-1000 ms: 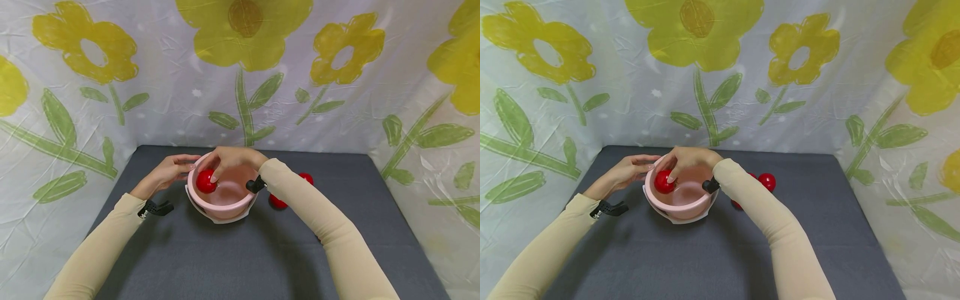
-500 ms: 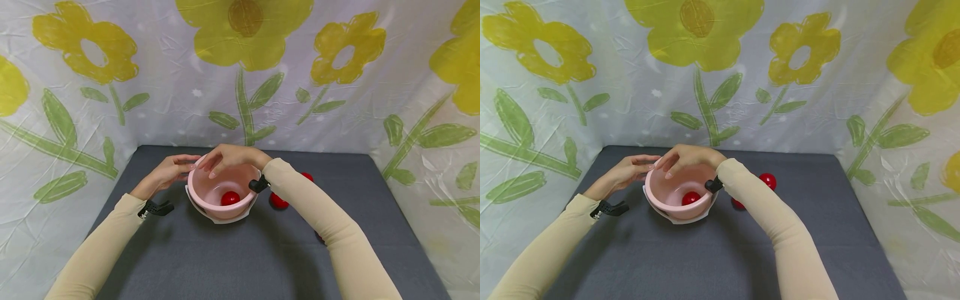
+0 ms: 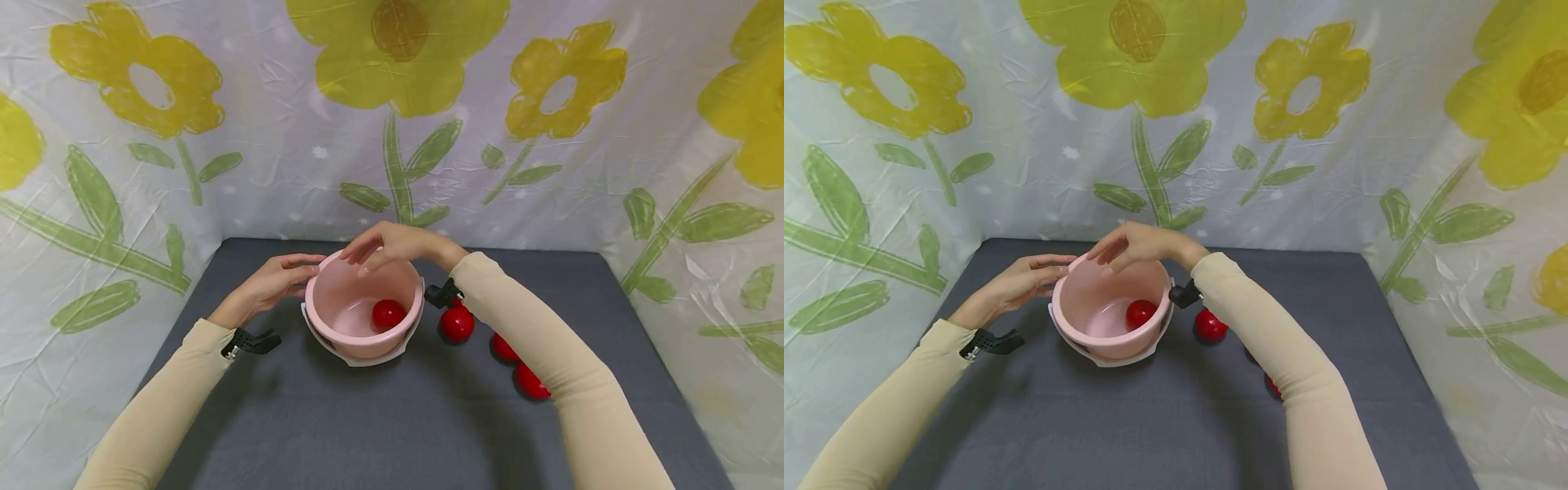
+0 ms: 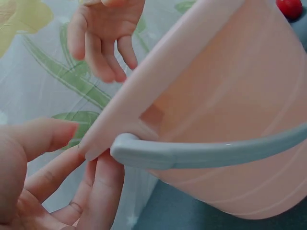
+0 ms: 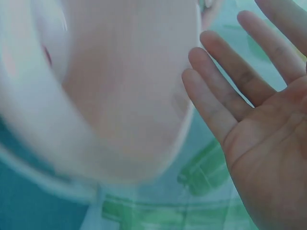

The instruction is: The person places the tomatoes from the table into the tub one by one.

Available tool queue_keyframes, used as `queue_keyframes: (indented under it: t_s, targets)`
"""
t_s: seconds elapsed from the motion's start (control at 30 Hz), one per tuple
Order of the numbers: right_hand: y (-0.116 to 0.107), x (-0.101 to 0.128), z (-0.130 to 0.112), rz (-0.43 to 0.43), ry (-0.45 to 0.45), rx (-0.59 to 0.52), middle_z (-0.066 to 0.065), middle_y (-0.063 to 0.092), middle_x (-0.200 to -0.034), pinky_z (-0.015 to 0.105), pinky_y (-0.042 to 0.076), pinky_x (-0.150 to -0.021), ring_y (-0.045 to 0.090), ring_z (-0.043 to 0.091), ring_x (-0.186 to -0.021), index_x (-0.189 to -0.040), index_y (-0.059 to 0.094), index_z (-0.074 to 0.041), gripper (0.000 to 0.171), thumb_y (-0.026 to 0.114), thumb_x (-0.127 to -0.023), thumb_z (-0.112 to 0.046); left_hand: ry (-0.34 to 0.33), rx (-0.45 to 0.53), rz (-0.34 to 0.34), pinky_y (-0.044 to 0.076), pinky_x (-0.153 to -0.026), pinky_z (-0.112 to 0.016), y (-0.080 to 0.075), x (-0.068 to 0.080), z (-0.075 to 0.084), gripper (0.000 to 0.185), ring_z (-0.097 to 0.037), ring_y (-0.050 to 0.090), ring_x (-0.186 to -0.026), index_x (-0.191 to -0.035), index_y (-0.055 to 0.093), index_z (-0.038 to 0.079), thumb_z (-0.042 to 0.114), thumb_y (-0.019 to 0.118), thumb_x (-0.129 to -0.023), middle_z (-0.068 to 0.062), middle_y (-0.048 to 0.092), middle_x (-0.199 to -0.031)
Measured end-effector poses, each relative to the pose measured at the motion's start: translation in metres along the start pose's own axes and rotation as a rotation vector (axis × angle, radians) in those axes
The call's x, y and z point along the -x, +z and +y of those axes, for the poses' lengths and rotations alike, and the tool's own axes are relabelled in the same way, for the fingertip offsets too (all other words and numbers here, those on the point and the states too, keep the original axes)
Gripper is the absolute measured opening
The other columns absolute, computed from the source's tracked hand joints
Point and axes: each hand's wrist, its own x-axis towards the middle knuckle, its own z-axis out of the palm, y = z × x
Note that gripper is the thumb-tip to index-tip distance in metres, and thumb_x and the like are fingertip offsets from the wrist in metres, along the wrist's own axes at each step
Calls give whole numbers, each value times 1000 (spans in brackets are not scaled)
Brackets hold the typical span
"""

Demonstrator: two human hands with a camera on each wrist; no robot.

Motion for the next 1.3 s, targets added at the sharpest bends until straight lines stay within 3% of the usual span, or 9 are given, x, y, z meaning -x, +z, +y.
queue_keyframes:
  t_s: [0.17,0.43,0.67,1.0,1.3]
  targets:
    - [-16,20,-4,64,13,-6,20,62,-134,37,53,-102,58,37,-127,-134,59,0,45,67,-91,-5,13,3,10,60,-81,-25,1,0,-2,55,-3,69,-98,-145,47,2,18,66,-96,11,65,-115]
    - [-38,59,-2,184,121,12,6,64,-135,36,54,-100,60,26,-126,-135,61,-11,50,75,-87,-12,25,40,-2,59,-81,-23,4,-1,-6,56,-2,69,-97,-147,43,1,16,63,-97,14,67,-111]
    - [-48,91,7,266,187,-8,10,62,-138,39,54,-99,60,26,-126,-136,61,-14,51,75,-88,-13,6,37,11,59,-81,-24,3,-3,-9,55,-2,69,-96,-147,44,3,19,63,-98,15,68,-109]
    - [-54,135,38,319,277,-28,16,60,-139,42,52,-102,59,30,-127,-140,56,-7,53,73,-89,-13,11,71,4,60,-79,-24,2,-3,-11,55,-3,70,-94,-147,43,1,17,62,-98,15,69,-108]
    - [-46,175,83,331,375,-38,14,59,-141,44,50,-105,59,30,-128,-139,58,-14,52,73,-90,-21,5,100,-16,60,-81,-25,4,-1,-8,57,-5,71,-96,-148,41,2,17,63,-97,13,68,-113]
